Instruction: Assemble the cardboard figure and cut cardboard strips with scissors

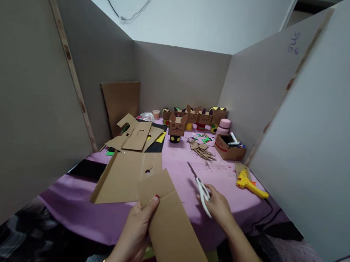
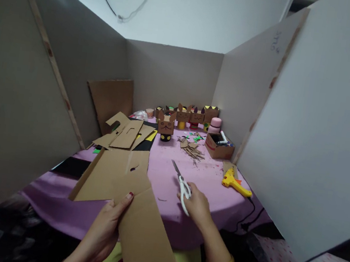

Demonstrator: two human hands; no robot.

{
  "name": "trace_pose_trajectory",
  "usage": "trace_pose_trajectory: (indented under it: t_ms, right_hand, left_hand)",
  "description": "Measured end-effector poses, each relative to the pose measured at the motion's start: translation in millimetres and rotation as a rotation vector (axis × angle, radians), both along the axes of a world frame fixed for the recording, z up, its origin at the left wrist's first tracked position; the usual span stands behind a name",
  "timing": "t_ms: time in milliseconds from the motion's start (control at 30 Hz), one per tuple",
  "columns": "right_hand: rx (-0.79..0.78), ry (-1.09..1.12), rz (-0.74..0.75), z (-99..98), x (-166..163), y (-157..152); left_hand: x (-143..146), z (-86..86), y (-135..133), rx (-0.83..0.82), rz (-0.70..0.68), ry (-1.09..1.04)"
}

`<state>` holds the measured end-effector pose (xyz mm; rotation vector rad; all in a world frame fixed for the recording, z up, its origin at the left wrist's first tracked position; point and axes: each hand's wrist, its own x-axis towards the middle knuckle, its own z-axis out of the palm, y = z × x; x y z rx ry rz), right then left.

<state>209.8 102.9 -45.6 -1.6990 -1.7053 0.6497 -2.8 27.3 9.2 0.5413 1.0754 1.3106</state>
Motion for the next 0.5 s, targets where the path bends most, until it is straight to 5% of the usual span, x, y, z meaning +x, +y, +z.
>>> trace_pose_trajectory:
  t_ms: [233, 500]
  right_hand:
    - [0.022, -0.377, 0.013, -1.7, 18.6, 18.9]
    - [0.029, -0.470, 0.006, -7.3, 42.4, 35.7]
  left_hand:
    - [-11.3, -5.3, 12.1, 0.103, 0.129, -0.019]
    - [-20.7, -11.1, 21.4, 0.120, 0.254, -0.044]
